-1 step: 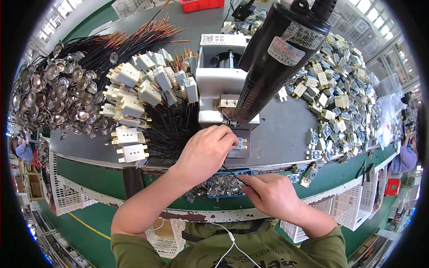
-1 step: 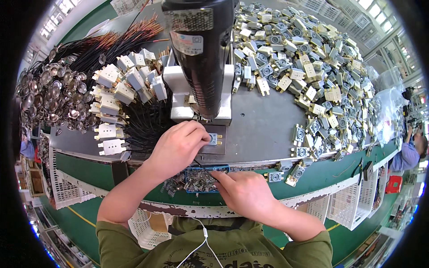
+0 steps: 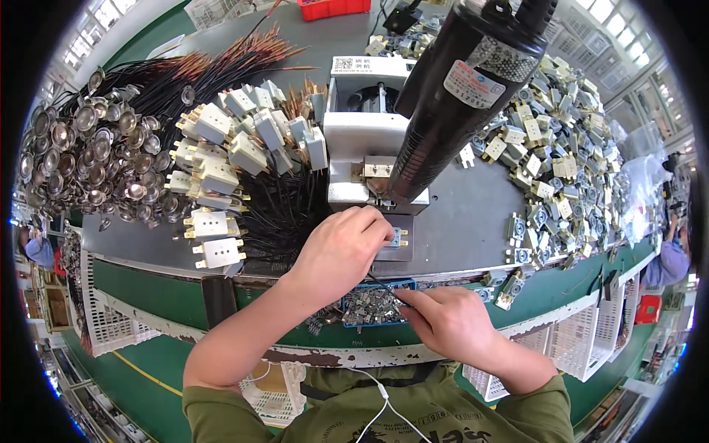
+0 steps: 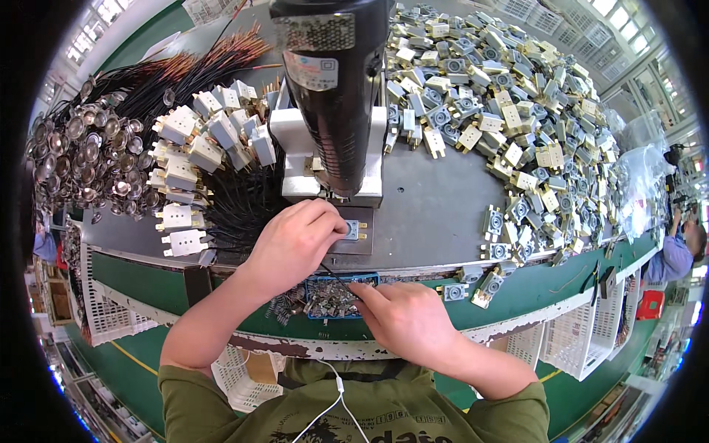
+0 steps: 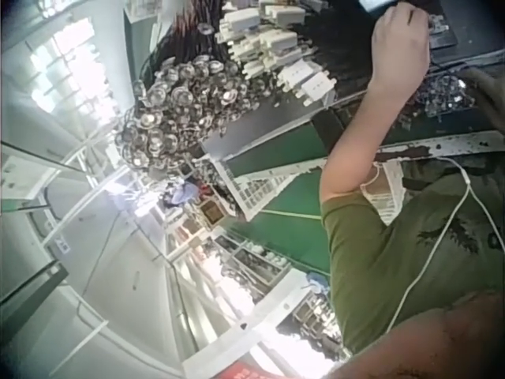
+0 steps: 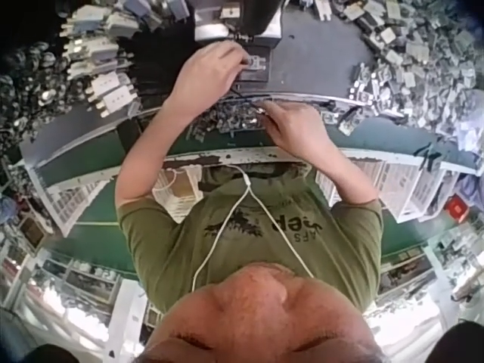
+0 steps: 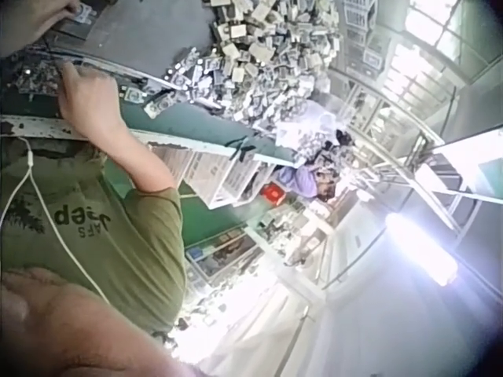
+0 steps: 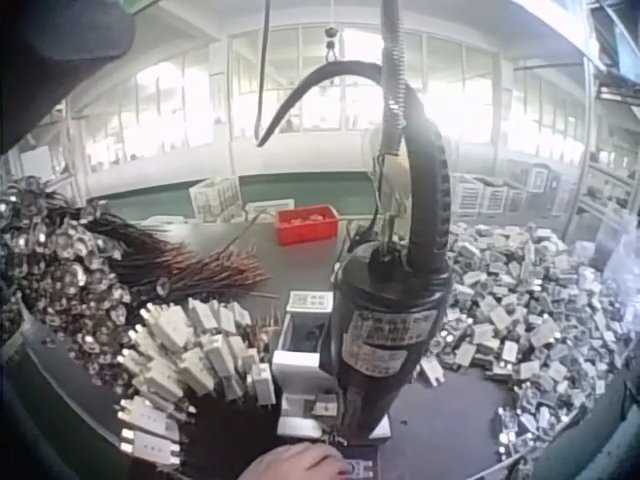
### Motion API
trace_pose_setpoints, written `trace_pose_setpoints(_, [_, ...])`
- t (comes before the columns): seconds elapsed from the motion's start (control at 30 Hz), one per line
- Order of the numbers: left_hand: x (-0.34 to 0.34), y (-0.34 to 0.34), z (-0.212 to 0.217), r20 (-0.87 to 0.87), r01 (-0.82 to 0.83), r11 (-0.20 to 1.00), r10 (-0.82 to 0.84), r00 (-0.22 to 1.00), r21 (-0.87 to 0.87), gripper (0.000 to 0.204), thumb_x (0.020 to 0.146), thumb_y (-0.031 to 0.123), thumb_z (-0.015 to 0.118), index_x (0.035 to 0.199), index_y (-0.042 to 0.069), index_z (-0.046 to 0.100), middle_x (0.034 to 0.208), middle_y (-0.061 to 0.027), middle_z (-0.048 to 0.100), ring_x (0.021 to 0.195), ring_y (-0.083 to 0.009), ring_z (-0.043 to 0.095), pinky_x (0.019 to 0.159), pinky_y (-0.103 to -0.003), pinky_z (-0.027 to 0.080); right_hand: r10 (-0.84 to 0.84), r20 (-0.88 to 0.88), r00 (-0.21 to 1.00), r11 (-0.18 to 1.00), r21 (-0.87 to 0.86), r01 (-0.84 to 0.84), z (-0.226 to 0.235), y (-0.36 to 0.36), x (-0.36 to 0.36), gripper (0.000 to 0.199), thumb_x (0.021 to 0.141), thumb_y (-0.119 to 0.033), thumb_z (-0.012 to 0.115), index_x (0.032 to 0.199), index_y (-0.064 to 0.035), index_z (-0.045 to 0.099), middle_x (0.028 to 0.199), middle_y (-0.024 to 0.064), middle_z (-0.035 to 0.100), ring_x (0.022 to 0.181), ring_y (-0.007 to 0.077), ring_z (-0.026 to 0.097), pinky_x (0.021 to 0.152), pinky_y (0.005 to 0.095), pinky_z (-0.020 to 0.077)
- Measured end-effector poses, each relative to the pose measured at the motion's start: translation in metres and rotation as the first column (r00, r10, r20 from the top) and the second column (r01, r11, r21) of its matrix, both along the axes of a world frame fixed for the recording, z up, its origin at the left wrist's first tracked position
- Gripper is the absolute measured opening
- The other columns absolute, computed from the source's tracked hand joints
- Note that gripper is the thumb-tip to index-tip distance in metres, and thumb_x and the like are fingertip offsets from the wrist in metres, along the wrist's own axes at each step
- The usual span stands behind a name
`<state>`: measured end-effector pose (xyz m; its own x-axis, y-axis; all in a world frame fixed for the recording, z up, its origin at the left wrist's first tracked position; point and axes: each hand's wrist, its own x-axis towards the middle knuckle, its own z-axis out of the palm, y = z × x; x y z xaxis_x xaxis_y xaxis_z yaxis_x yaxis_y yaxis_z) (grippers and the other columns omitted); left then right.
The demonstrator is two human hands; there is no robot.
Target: Assemble electrical components and organize wire bundles using an electric screwdriver.
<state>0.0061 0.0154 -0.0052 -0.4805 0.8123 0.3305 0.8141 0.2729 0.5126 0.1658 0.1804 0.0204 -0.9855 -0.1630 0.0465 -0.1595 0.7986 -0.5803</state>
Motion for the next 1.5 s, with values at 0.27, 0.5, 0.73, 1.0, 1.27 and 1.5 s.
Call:
trace_pose_setpoints(0.27, [0.015, -0.028, 0.022, 0.168, 0.317, 0.948, -0.310, 0.936, -0.017, 0.017, 0.084, 0.011, 0.068, 0.101, 0.009, 0.066, 0.089, -0.0059, 0.061, 0.087, -0.0239, 0.063, 0.077, -0.039, 0.052, 0.063, -0.113, 0.992, 0.998, 0.038, -0.059, 0.018, 0.019, -0.011, 0.017, 0.083, -0.014, 0.077, 0.098, -0.0072, 0.071, 0.065, 0.0058, 0.059, 0.058, 0.0213, 0.059, 0.055, 0.0374, 0.0461])
trace_pose_setpoints(0.5, [0.006, -0.046, 0.028, 0.114, 0.191, 0.971, -0.175, 0.978, -0.142, 0.021, 0.084, 0.011, 0.071, 0.105, 0.008, 0.069, 0.085, -0.0041, 0.064, 0.080, -0.0230, 0.063, 0.074, -0.035, 0.053, 0.013, 0.082, 0.997, 0.888, -0.459, 0.026, -0.001, 0.035, -0.030, 0.030, 0.078, -0.005, 0.082, 0.106, -0.0017, 0.069, 0.092, 0.0100, 0.072, 0.078, 0.0194, 0.069, 0.074, 0.0319, 0.0546])
trace_pose_setpoints(0.73, [0.012, -0.036, 0.028, 0.151, 0.085, 0.996, -0.082, 0.985, -0.018, 0.017, 0.087, 0.019, 0.072, 0.101, 0.009, 0.071, 0.078, -0.0053, 0.064, 0.073, -0.0246, 0.064, 0.068, -0.036, 0.053, -0.240, -0.305, 0.922, 0.934, -0.332, 0.133, -0.019, 0.016, -0.023, 0.040, 0.084, 0.010, 0.068, 0.124, 0.0056, 0.060, 0.115, 0.0193, 0.067, 0.101, 0.0250, 0.066, 0.086, 0.0320, 0.0539])
trace_pose_setpoints(1.0, [0.015, -0.033, 0.006, 0.039, 0.080, 0.995, -0.082, 0.996, 0.052, 0.013, 0.081, 0.014, 0.070, 0.093, 0.010, 0.066, 0.079, -0.0029, 0.059, 0.075, -0.0221, 0.062, 0.066, -0.036, 0.051, -0.285, 0.254, 0.924, 0.210, -0.924, 0.319, -0.014, -0.011, -0.029, 0.022, 0.102, -0.008, 0.050, 0.119, 0.0042, 0.055, 0.109, 0.0159, 0.067, 0.095, 0.0192, 0.064, 0.090, 0.0328, 0.0483])
trace_pose_setpoints(1.27, [0.018, -0.046, 0.028, -0.202, 0.100, 0.980, -0.134, 0.970, -0.170, 0.016, 0.079, 0.015, 0.067, 0.094, 0.010, 0.065, 0.081, -0.0008, 0.055, 0.080, -0.0184, 0.058, 0.070, -0.032, 0.049, 0.062, 0.374, 0.925, 0.834, -0.529, 0.158, 0.017, 0.014, -0.046, 0.027, 0.097, -0.005, 0.059, 0.123, 0.0033, 0.063, 0.106, 0.0093, 0.069, 0.090, 0.0138, 0.063, 0.083, 0.0309, 0.0521])
trace_pose_setpoints(1.5, [0.021, -0.039, 0.028, -0.105, 0.087, 0.992, -0.096, 0.990, -0.092, 0.021, 0.082, 0.026, 0.074, 0.085, 0.010, 0.062, 0.077, -0.0016, 0.053, 0.076, -0.0199, 0.057, 0.068, -0.033, 0.048, -0.108, 0.292, 0.950, 0.758, -0.594, 0.269, 0.000, 0.008, -0.025, 0.042, 0.089, 0.001, 0.071, 0.130, 0.0018, 0.062, 0.122, 0.0118, 0.069, 0.099, 0.0154, 0.066, 0.091, 0.0322, 0.0529])
